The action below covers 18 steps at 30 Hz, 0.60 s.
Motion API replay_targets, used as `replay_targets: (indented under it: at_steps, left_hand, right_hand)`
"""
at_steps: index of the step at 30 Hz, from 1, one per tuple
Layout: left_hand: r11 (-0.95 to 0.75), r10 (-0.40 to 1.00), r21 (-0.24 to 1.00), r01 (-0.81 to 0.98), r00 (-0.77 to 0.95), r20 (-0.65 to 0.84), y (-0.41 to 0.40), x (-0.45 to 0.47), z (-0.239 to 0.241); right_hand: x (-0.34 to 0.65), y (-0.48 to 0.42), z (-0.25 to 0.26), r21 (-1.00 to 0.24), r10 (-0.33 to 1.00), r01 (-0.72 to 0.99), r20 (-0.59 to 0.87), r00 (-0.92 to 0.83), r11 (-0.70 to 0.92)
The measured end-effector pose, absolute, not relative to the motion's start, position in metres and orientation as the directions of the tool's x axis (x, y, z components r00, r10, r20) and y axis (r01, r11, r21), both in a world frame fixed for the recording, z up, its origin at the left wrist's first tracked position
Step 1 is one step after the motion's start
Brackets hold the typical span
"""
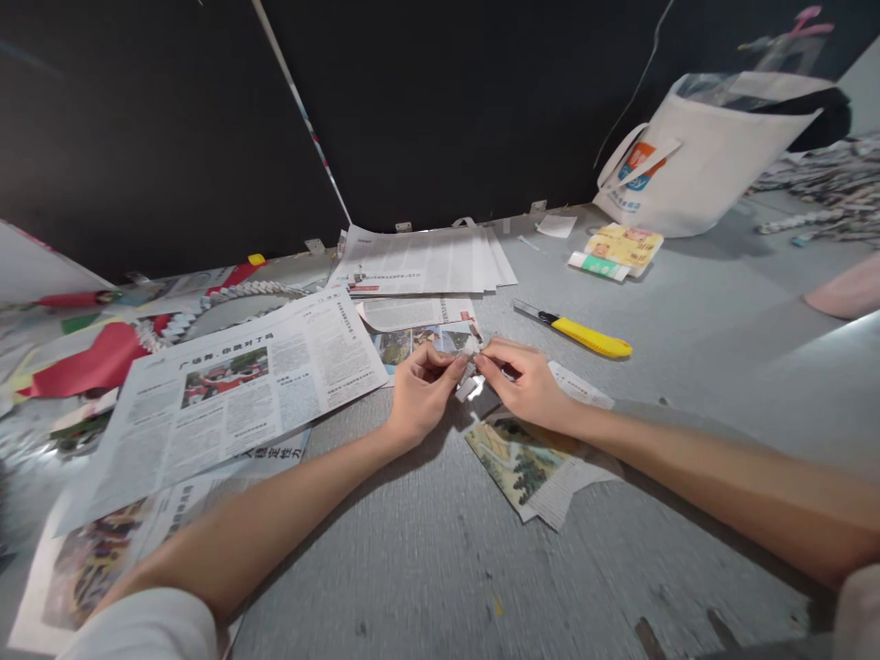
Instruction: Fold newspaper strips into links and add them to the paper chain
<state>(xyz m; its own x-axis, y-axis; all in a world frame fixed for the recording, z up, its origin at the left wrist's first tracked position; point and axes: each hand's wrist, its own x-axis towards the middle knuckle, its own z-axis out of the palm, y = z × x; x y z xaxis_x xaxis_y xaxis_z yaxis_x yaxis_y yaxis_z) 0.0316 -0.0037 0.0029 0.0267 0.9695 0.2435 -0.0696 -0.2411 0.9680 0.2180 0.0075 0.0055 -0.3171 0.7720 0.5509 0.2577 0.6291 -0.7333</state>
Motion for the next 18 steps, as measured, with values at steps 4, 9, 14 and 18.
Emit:
replay_targets:
  at_steps: [4,9,14,18]
  left_hand:
    - [-0.225,0.973,0.971,-0.080,0.030,0.228,-0.0021,0.0316,0.0023]
    - [-0.209,0.974,0.975,-0.069,0.074,0.214,-0.0004,0.0311,0.0041]
    - [-0.236,0.967,0.971,-0.024,0.088,0.237,-0.0020,0.0303,0.0041]
    - [-0.376,0.927,0.922,0.092,0.037,0.374,-0.0042,0.0292,-0.0006]
  right_hand:
    - [0.2177,0.0066,0.0064,-0.756,0.801,0.276,0.519,-0.299,0.593]
    - [0.2190,0.0064,0.0045,-0.761,0.815,0.301,0.502,-0.288,0.575]
    - [0.2203,0.0060,0.0030,-0.742,0.798,0.301,0.522,-0.300,0.599]
    - [0.2191,0.0103,0.0015,-0.742,0.803,0.316,0.507,-0.312,0.591]
